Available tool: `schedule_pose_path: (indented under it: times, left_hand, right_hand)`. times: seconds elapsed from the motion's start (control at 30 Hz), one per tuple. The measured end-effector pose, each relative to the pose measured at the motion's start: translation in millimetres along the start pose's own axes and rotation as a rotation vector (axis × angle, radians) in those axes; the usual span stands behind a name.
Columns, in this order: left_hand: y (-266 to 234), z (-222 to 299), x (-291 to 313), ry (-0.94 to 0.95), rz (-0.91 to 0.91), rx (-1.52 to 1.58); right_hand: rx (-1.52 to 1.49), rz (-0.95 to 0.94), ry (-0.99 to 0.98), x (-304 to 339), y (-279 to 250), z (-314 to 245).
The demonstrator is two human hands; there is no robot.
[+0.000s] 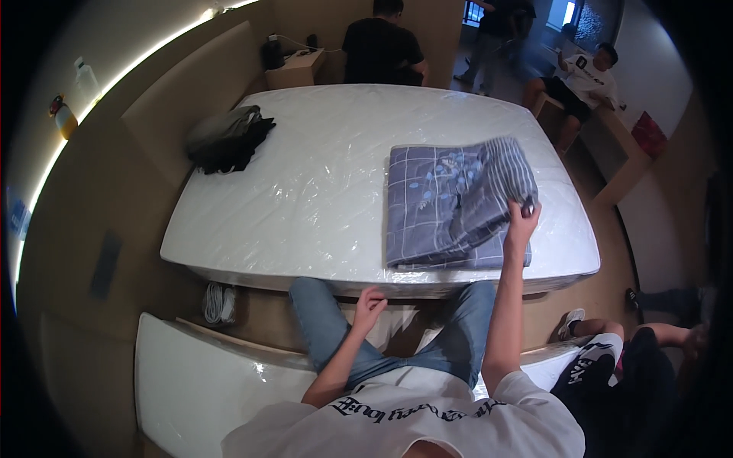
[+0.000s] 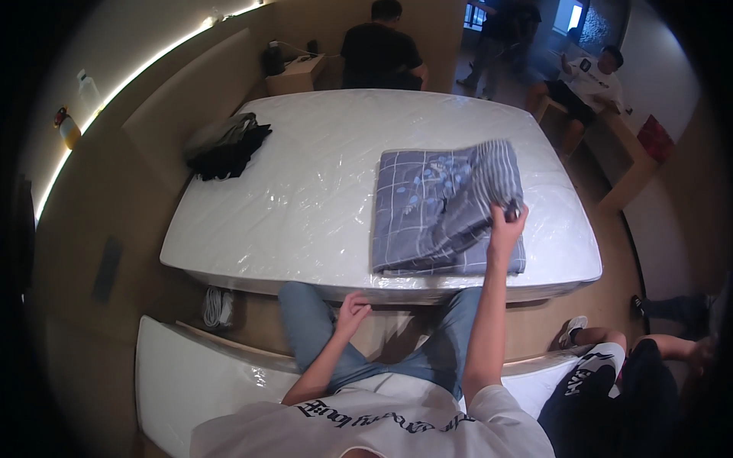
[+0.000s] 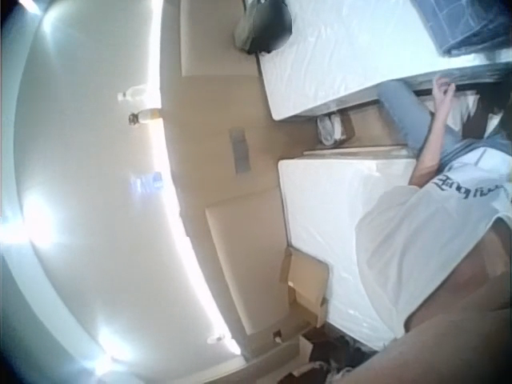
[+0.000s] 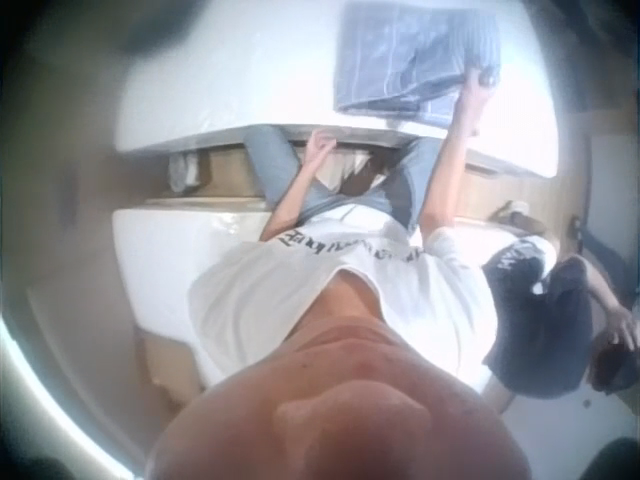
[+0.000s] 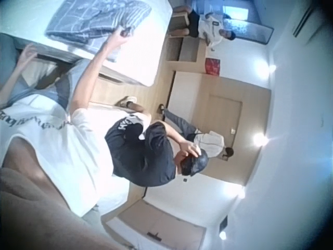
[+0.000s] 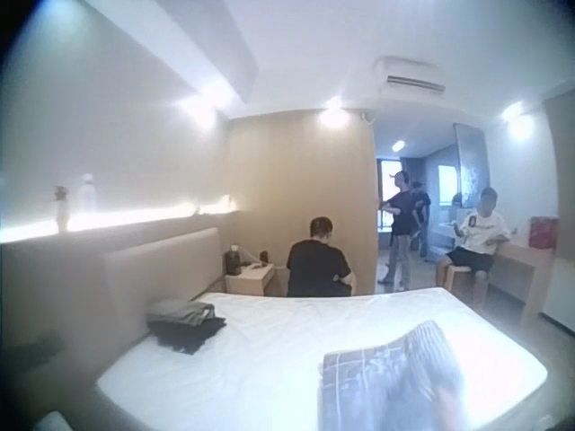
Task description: The person repeatedly folds and unfolds a blanket on a mattress by hand, flattening and smoothing it flat.
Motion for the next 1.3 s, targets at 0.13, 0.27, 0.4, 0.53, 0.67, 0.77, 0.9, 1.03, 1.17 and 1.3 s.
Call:
schedule_pose_path:
  times: [0.13, 0.27, 0.4, 0.53, 0.67, 0.77, 0.9, 1.03, 1.17, 1.3]
  left_hand:
    - [12.8, 102.8, 15.3, 0.425, 0.135, -0.055]
    - [18.1, 189.9, 12.9, 0.772, 0.299, -0.158]
    - [-30.2, 152.8, -64.3, 0.25, 0.161, 0.542]
    - [-173.3, 76.2, -120.8, 0.297, 0.44, 0.364]
    - [-248.1, 56.4, -124.2, -0.151, 0.682, 0.695]
    - [-219.4, 68.1, -106.4, -0.145, 0.703, 0.512]
    - [-142.4, 65.8, -86.1, -0.225, 0.603, 0.456]
    - [-43.8, 55.1, -100.5, -0.393, 0.088, 0.654]
    - [-40.2, 69.1, -133.1, -0.309, 0.332, 0.735]
    - [-110.1, 178.4, -160.8, 0.224, 0.253, 0.887]
  right_hand:
    - [0.152, -0.177, -0.237, 63.9, 90.5, -58.8]
    - [0.202, -0.4, -0.429, 159.5, 167.7, -86.4]
    - [0.254, -0.866, -0.48, 249.4, 217.5, -68.7]
    - [0.161, -1.127, -0.328, 301.6, 189.7, -43.2]
    - [0.372, -1.223, 0.116, 285.9, 97.0, 50.5]
    - [0.581, -1.008, 0.302, 251.1, -12.8, 109.2]
    - [0.849, -0.703, 0.282, 214.3, -121.4, 120.8]
    - [0.559, -0.555, 0.595, 217.0, -111.0, 130.4]
    - [0.95, -0.828, 0.359, 239.8, -102.7, 158.4]
    - [1.038, -0.965, 0.519, 242.5, -95.8, 163.1]
Point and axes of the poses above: each hand's wrist, its own x-axis away from the middle knuckle, its own y-axis out of the palm, z = x × y, the point moved 3 cm from there along -x, towards the middle knuckle, and after that the axes turned 9 degrees about z, right-handed, at the moved point
